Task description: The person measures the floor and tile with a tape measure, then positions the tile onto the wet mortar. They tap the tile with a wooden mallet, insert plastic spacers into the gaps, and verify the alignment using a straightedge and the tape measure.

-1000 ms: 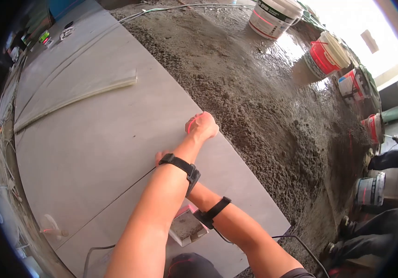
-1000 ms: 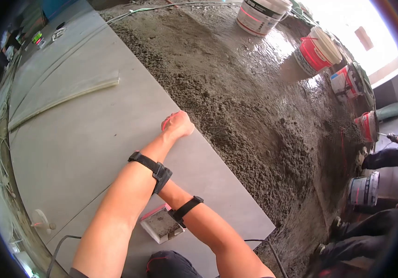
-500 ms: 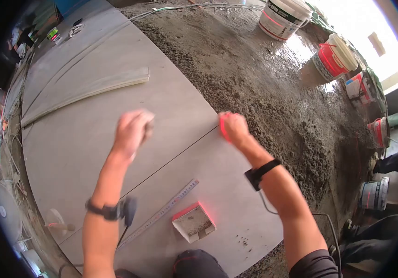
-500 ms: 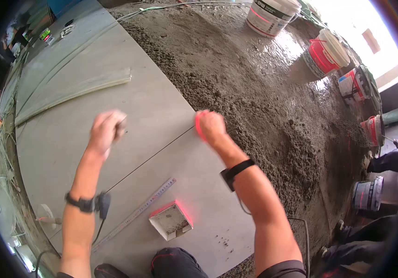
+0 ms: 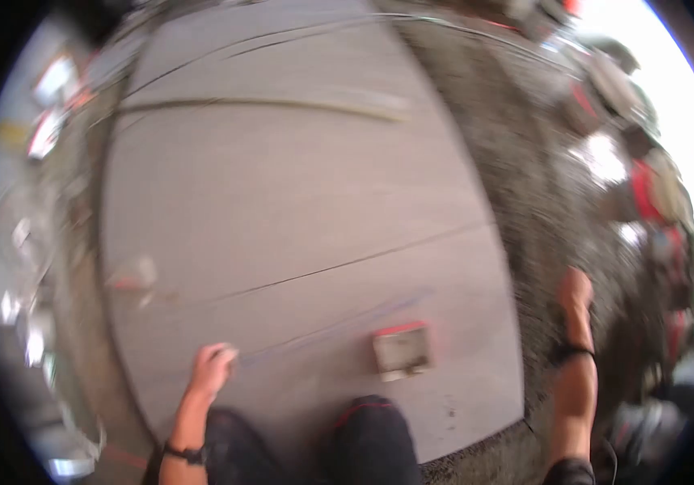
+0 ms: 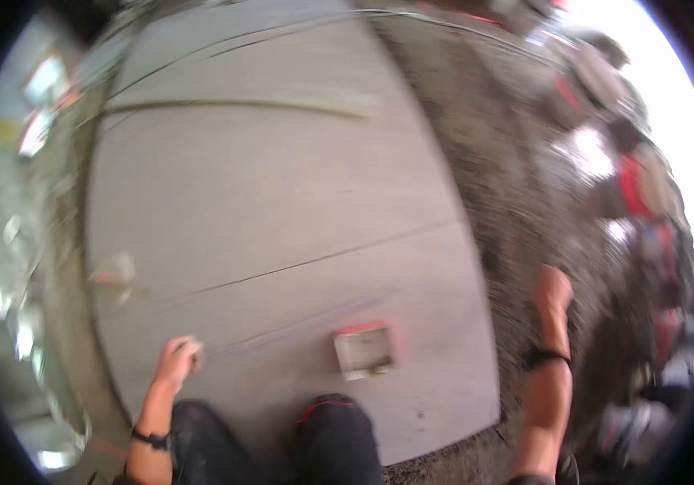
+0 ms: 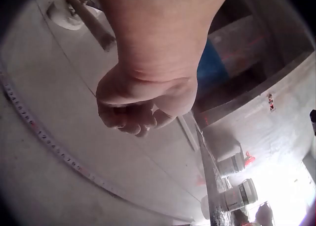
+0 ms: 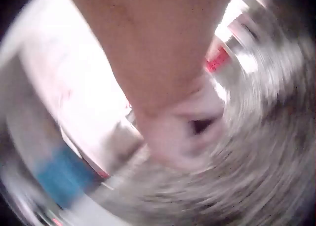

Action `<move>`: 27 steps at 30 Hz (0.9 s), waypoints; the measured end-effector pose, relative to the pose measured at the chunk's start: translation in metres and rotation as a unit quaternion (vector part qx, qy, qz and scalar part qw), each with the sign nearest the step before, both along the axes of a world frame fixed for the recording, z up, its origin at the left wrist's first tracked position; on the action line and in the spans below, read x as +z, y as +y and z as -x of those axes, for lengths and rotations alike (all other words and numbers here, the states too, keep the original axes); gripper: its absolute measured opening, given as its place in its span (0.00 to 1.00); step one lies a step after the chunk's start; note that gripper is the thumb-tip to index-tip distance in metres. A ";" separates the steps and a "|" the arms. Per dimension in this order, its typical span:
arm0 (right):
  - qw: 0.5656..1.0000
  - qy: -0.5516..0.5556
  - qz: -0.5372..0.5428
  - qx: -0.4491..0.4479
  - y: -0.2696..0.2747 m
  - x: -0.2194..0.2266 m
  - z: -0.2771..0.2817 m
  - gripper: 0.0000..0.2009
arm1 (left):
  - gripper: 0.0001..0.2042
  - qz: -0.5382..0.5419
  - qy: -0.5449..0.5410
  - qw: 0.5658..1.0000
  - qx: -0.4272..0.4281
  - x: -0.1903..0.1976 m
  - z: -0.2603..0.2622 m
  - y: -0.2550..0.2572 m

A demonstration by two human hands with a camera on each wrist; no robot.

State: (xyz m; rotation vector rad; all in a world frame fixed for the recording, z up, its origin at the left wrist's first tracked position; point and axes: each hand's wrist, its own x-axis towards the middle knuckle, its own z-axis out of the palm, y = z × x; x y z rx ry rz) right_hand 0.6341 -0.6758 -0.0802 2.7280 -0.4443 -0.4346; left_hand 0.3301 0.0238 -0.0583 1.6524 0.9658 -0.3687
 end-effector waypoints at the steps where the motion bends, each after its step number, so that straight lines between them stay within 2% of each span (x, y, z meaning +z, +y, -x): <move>1: 0.993 -0.086 -0.067 -0.038 0.017 0.003 0.017 0.16 | 0.15 -0.048 -0.004 0.998 -0.039 0.016 0.011 0.008; 2: 0.985 -0.140 -0.060 0.083 0.012 -0.009 0.027 0.21 | 0.15 -0.096 -0.042 0.992 -0.076 0.012 0.029 0.028; 5: 0.954 -0.116 -0.224 0.163 0.031 -0.052 0.013 0.08 | 0.12 -0.232 -0.034 0.972 -0.001 -0.002 0.101 0.081; 6: 0.951 -0.111 -0.229 0.177 0.077 -0.050 0.018 0.08 | 0.12 -0.235 -0.028 0.971 0.014 -0.021 0.131 0.102; 7: 0.920 -0.084 -0.369 0.100 0.120 -0.046 0.022 0.05 | 0.12 -0.349 -0.002 0.935 0.061 -0.045 0.161 0.123; 8: 0.867 -0.056 -0.495 0.018 0.156 -0.042 0.024 0.02 | 0.12 -0.452 0.024 0.886 0.104 -0.060 0.188 0.136; 10: 0.867 -0.069 -0.476 0.129 0.226 -0.067 0.023 0.02 | 0.13 -0.476 0.104 0.857 0.165 -0.077 0.238 0.153; 11: 0.821 -0.083 -0.562 0.057 0.263 -0.076 0.028 0.04 | 0.13 -0.502 0.140 0.836 0.170 -0.092 0.266 0.160; 12: 0.842 -0.110 -0.419 0.321 0.253 -0.130 0.007 0.04 | 0.13 -0.524 0.174 0.816 0.170 -0.111 0.292 0.166; 13: 0.837 -0.078 -0.465 0.277 0.269 -0.160 0.000 0.05 | 0.13 -0.552 0.161 0.799 0.176 -0.128 0.323 0.171; 14: 0.784 -0.196 -0.312 0.499 0.310 -0.143 0.012 0.07 | 0.12 -0.575 0.144 0.785 0.182 -0.150 0.344 0.175; 15: 0.865 -0.062 -0.355 0.349 0.356 -0.106 0.022 0.08 | 0.12 -0.563 0.150 0.795 0.170 -0.153 0.351 0.174; 16: 0.869 -0.050 -0.373 0.322 0.367 -0.115 0.016 0.09 | 0.12 -0.555 0.154 0.802 0.160 -0.145 0.351 0.175; 18: 0.878 -0.012 -0.354 0.324 0.391 -0.114 0.018 0.08 | 0.11 -0.581 0.122 0.779 0.201 -0.151 0.344 0.173; 19: 0.883 -0.012 -0.338 0.326 0.394 -0.113 0.019 0.08 | 0.11 -0.568 0.121 0.789 0.202 -0.153 0.343 0.170; 21: 0.888 -0.017 -0.283 0.361 0.403 -0.111 0.021 0.07 | 0.10 -0.601 0.138 0.754 0.228 -0.160 0.337 0.169; 23: 0.879 -0.002 -0.297 0.373 0.413 -0.101 0.024 0.07 | 0.09 -0.598 0.151 0.756 0.220 -0.166 0.345 0.166; 24: 0.871 0.008 -0.317 0.375 0.428 -0.102 0.031 0.07 | 0.09 -0.602 0.155 0.756 0.205 -0.166 0.349 0.169; 25: 0.862 0.020 -0.328 0.387 0.454 -0.105 0.044 0.07 | 0.09 -0.628 0.137 0.738 0.206 -0.168 0.349 0.172; 26: 0.870 0.017 -0.328 0.369 0.481 -0.101 0.062 0.07 | 0.09 -0.651 0.117 0.722 0.204 -0.167 0.345 0.172; 27: 0.879 0.009 -0.325 0.348 0.507 -0.100 0.077 0.07 | 0.09 -0.621 0.110 0.745 0.219 -0.156 0.339 0.171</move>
